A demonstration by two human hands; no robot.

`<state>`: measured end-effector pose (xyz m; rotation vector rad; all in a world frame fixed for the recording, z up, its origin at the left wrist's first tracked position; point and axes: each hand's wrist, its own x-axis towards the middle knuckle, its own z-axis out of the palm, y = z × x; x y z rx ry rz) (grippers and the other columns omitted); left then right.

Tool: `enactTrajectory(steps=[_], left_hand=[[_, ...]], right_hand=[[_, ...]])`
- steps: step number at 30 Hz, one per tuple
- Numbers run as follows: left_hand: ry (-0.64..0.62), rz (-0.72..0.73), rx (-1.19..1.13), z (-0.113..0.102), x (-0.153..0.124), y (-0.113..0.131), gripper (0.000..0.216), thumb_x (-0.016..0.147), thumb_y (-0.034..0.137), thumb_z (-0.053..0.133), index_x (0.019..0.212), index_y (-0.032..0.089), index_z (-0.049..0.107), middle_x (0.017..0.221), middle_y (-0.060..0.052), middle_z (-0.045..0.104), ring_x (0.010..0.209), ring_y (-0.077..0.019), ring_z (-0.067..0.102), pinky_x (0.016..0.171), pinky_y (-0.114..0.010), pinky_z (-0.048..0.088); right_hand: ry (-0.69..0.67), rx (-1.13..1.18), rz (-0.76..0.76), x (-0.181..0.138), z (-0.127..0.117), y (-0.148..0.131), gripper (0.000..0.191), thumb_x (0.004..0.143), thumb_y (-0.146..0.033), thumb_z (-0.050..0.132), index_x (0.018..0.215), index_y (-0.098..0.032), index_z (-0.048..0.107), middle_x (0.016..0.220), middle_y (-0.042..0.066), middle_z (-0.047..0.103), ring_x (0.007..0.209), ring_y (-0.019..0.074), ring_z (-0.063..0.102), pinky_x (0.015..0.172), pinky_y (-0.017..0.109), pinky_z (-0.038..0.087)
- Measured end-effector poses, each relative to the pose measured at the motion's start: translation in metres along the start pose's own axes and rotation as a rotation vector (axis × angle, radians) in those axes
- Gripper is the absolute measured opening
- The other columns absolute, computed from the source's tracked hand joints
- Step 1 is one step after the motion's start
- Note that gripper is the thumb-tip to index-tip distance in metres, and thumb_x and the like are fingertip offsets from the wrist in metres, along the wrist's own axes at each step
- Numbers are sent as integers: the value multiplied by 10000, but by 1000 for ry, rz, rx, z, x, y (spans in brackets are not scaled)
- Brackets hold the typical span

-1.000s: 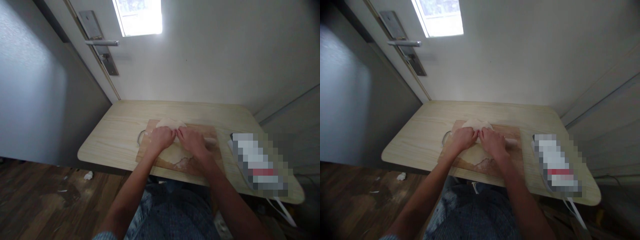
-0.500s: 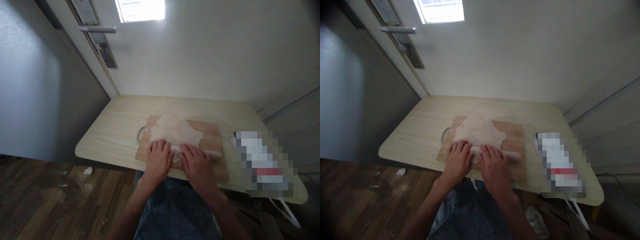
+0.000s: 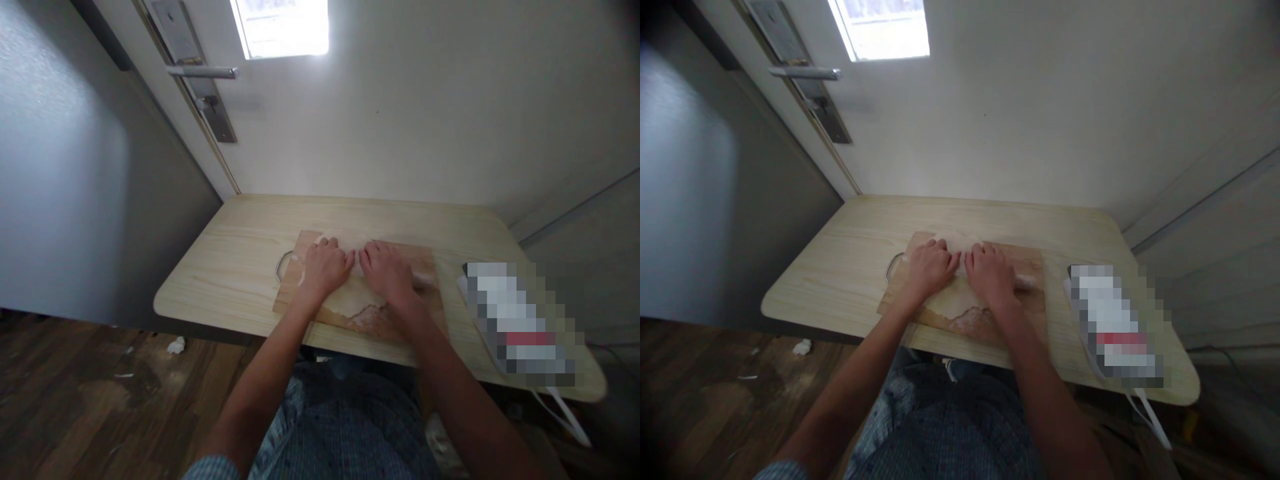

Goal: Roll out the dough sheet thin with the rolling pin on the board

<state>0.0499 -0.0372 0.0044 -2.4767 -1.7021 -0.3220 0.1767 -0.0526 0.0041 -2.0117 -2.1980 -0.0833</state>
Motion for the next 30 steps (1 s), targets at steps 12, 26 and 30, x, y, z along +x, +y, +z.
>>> enactTrajectory(steps=[12,26,30], left_hand=[[57,16,-131,-6,-90,10,356,894,356,346,1180,170,448,1176,-95,523,1123,-233,413,961,-414,267],[-30,-4,-99,8,19,-15,277,885,328,369,965,136,552,1001,-88,557,951,-201,501,776,-295,402],[-24,28,-101,2,-4,-10,295,905,319,311,1011,182,550,1086,-73,548,1011,-201,487,786,-306,402]], right_hand=[[130,43,-125,-86,4,-14,331,883,-364,371,1114,-178,518,1163,83,574,976,220,479,802,367,298],[23,51,-118,20,4,16,311,880,-305,336,981,-148,585,1016,112,564,947,213,490,745,304,369],[40,57,-147,-4,3,10,358,900,-288,276,1044,-159,577,1145,101,553,1021,215,474,799,318,367]])
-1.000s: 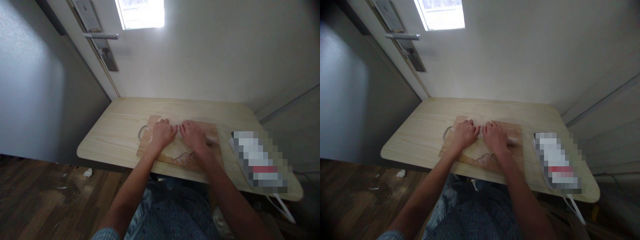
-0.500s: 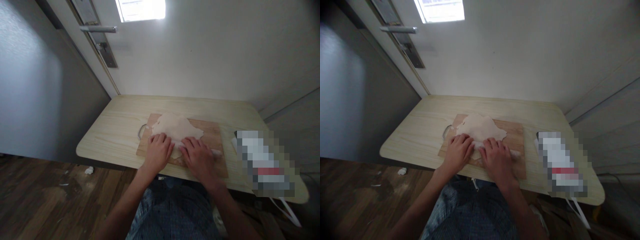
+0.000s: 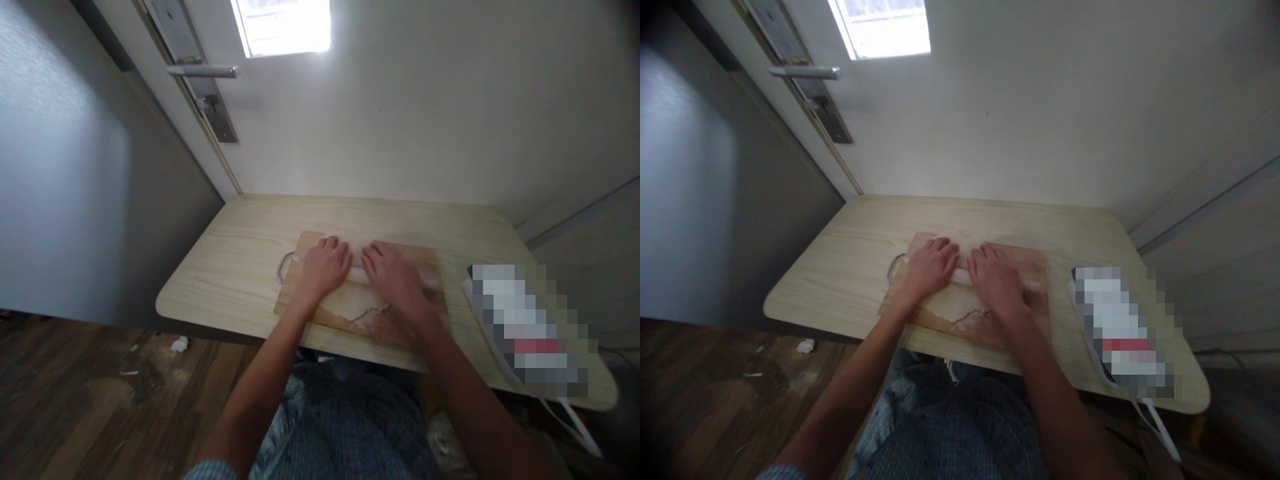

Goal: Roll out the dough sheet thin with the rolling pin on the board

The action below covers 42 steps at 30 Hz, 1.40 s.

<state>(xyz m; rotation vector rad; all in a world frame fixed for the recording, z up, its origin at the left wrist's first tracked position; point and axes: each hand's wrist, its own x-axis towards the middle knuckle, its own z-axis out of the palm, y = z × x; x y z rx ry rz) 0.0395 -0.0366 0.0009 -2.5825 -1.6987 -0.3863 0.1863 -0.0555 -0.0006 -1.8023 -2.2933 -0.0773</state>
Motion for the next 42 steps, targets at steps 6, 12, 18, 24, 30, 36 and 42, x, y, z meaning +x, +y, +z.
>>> enactTrajectory(steps=[6,12,18,24,30,36,42], left_hand=[[31,1,18,-5,-63,16,313,900,312,316,1136,216,496,1244,-78,485,1110,-233,429,910,-408,332],[45,-35,38,-4,-91,25,292,884,357,354,1070,202,516,1150,-81,526,1050,-247,441,956,-437,268],[10,-40,89,-5,-44,14,333,890,406,295,943,176,531,977,-100,523,934,-250,463,785,-389,373],[-14,-70,54,1,14,3,342,885,363,341,1088,133,491,1096,-141,512,1057,-249,445,835,-357,381],[-23,2,39,-1,0,4,342,909,333,269,1109,186,504,1153,-99,521,1072,-232,458,816,-351,403],[14,20,49,-6,-61,20,334,902,342,295,1141,204,485,1243,-79,480,1105,-240,427,886,-390,353],[34,-26,69,-4,-87,30,289,886,348,339,1066,200,510,1155,-89,515,1039,-255,437,916,-425,295]], right_hand=[[55,-11,-7,-60,-1,-27,361,896,-322,316,1142,-173,534,1222,86,539,1051,225,468,852,370,335],[78,-18,-3,-86,-1,-36,336,882,-329,380,1165,-206,511,1195,65,557,1012,221,473,873,388,296],[24,-31,0,-39,-5,-16,342,896,-381,306,1005,-205,578,966,76,591,871,204,498,717,327,356],[14,16,-2,18,3,5,361,887,-340,335,1100,-145,551,1123,128,549,1028,224,472,815,334,364],[-28,45,-34,4,0,-1,386,910,-303,261,1097,-172,572,1204,102,534,1070,207,475,836,322,375],[38,36,-14,-55,-4,-27,374,905,-344,291,1106,-181,560,1200,89,547,1037,216,483,854,350,350],[109,30,9,-81,1,-37,315,894,-290,353,1125,-185,541,1170,76,564,1001,210,483,872,363,305]])
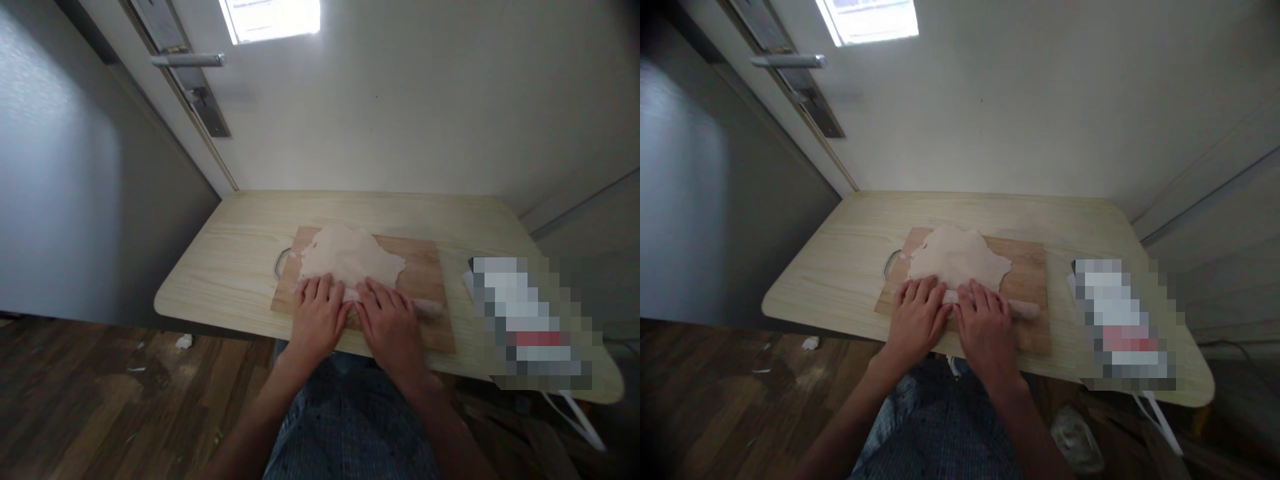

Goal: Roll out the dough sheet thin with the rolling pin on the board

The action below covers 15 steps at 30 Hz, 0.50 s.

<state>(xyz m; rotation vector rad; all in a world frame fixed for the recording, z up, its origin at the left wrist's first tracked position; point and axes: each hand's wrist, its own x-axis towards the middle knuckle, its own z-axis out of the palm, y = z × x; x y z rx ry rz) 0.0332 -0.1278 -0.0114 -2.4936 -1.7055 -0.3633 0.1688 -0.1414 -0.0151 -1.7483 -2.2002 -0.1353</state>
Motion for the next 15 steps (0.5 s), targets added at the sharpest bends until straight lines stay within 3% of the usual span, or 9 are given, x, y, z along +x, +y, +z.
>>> enactTrajectory(steps=[6,11,15], left_hand=[[-4,20,22,2,39,-8,310,893,379,288,944,168,509,962,-92,521,912,-254,455,778,-395,359],[7,-3,18,10,84,-16,312,893,365,300,1015,151,490,1012,-106,514,970,-251,452,788,-360,375],[-42,39,-14,9,97,-18,316,900,352,283,990,158,517,1027,-107,517,984,-243,459,781,-350,390]], right_hand=[[-67,-61,-10,37,-3,13,330,905,-325,285,1001,-213,580,988,62,591,874,206,497,691,321,351],[-100,-52,4,82,3,29,313,897,-286,299,997,-186,578,1056,93,567,958,215,485,751,323,362],[-163,26,-16,95,6,35,311,894,-276,313,1001,-188,591,1089,91,564,993,202,489,781,305,377]])
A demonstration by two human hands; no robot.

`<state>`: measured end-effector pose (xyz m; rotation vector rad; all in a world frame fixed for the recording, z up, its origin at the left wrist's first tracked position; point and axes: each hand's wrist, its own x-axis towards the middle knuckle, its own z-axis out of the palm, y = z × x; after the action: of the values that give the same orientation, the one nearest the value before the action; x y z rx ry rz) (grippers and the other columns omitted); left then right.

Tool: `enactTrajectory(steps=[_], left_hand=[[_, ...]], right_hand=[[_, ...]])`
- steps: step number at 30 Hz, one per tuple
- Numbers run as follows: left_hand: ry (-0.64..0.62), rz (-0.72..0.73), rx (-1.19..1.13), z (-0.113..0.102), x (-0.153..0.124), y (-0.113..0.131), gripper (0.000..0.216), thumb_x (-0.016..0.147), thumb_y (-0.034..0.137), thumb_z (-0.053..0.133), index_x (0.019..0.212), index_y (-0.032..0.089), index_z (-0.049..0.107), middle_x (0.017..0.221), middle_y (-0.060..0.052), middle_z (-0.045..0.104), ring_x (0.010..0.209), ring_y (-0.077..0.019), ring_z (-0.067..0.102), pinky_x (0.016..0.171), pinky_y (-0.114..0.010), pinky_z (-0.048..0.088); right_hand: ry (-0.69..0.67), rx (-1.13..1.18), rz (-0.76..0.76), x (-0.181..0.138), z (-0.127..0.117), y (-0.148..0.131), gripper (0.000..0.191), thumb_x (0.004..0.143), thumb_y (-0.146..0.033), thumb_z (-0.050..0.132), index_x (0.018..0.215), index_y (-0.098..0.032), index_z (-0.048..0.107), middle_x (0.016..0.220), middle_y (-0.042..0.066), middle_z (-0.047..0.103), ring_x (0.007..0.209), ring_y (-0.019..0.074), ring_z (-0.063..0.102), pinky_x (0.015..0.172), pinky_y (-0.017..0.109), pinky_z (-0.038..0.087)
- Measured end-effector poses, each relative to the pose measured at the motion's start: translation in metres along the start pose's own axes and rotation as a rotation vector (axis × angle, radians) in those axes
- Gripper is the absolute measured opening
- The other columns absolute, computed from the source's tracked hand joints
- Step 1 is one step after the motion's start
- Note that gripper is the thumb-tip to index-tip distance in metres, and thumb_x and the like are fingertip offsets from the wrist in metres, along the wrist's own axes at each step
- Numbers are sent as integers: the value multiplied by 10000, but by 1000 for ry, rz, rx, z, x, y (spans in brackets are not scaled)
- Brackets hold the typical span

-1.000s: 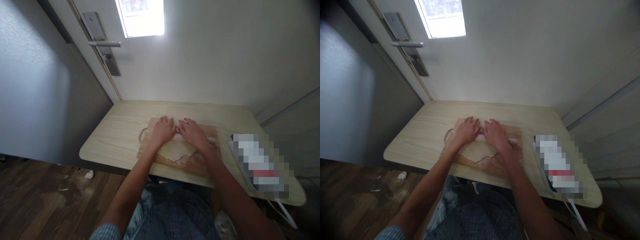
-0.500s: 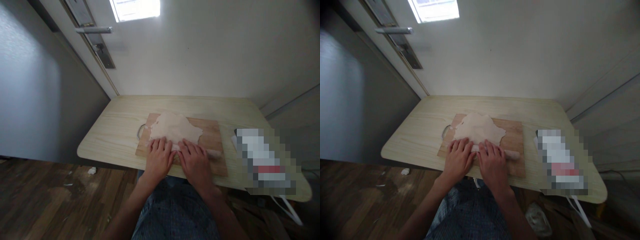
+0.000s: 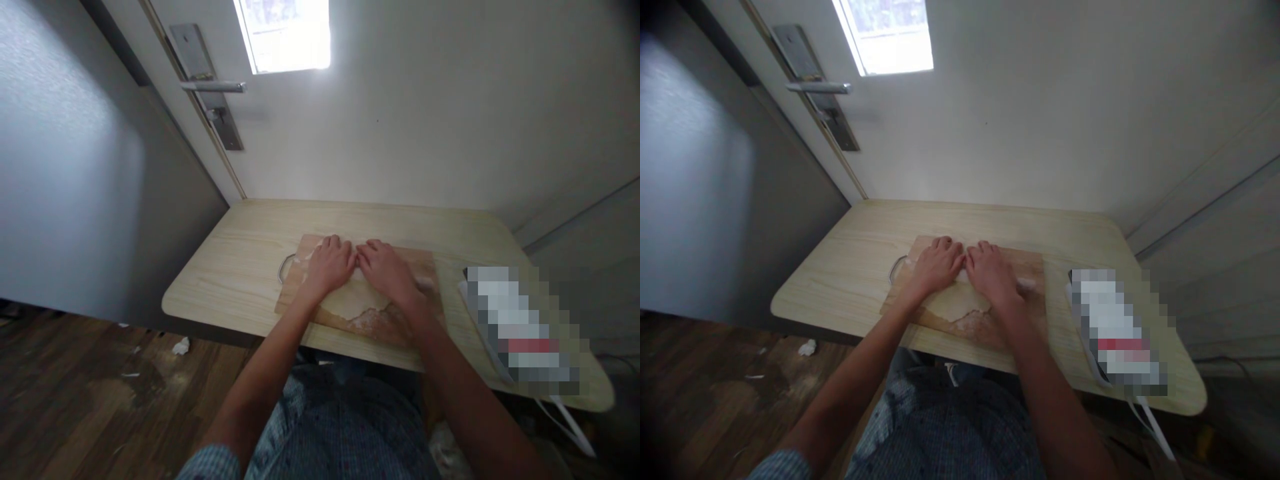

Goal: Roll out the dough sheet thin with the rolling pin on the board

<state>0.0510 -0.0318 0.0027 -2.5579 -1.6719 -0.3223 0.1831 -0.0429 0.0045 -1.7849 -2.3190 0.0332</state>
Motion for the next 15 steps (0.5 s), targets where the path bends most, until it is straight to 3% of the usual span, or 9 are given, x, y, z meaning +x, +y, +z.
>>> enactTrajectory(steps=[4,9,12,15], left_hand=[[10,24,-33,-5,-22,4,338,911,333,246,1017,179,528,1060,-96,528,989,-237,467,774,-357,398],[64,36,-65,-2,-76,16,325,898,321,316,1137,186,489,1199,-90,497,1073,-241,436,897,-402,338],[100,-9,-56,4,-102,24,341,884,305,365,1187,180,459,1175,-95,513,1096,-248,418,973,-431,253],[109,-34,-41,6,-108,27,318,879,285,373,1164,184,473,1115,-93,528,1065,-249,425,976,-439,234]], right_hand=[[41,3,12,-22,1,-9,358,906,-307,272,1024,-198,592,1126,77,567,1002,208,494,777,319,393],[123,-11,-8,-74,7,-29,347,898,-320,317,1104,-191,565,1182,77,555,1021,220,486,844,352,366],[172,-20,-19,-99,12,-36,324,883,-266,373,1157,-207,535,1168,64,567,1016,217,482,888,367,326],[180,-25,-33,-105,14,-36,333,882,-225,373,1184,-229,514,1138,50,579,990,205,487,867,362,324]])
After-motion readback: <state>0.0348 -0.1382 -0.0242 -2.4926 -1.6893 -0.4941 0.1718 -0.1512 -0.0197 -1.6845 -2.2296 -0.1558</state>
